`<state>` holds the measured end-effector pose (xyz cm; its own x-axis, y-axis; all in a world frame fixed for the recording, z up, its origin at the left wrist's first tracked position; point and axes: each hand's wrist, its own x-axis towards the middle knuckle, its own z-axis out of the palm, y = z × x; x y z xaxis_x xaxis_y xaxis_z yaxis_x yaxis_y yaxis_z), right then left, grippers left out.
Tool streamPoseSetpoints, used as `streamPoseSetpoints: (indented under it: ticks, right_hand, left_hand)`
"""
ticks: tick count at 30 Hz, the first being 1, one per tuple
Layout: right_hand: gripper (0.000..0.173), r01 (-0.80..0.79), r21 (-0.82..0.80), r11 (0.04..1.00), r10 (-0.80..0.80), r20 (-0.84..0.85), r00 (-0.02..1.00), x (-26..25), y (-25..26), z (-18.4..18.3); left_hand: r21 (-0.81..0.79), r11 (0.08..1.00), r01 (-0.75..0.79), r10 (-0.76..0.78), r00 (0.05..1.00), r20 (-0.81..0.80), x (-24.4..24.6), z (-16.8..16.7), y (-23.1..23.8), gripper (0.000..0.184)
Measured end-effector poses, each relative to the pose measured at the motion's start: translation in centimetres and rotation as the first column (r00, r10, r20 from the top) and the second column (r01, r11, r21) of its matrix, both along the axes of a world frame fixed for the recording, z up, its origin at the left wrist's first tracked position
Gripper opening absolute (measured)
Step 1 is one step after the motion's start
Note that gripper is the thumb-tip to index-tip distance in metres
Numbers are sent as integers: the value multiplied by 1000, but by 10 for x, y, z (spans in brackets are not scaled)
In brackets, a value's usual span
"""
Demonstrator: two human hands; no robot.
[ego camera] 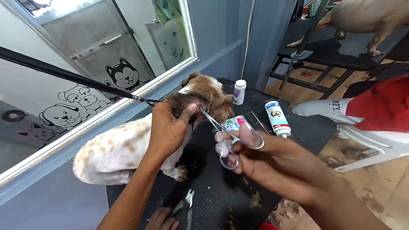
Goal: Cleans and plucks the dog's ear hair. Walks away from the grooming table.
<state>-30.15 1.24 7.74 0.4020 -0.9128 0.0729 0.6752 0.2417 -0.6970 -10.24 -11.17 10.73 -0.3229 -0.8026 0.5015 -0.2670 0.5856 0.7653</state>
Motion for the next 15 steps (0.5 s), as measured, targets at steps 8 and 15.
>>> streamPoseSetpoints:
  ticks: [8,15]
  right_hand:
    - [60,334,69,940,-309,-242,920,-20,-29,39]
    - [16,309,-343,887,-196,326,925,-29,-74,32]
  left_hand:
    - [71,997,13,-11,1000,-29,-2,3,-3,8]
    - [155,988,18,-2,995,-100,-10,5,-3,10]
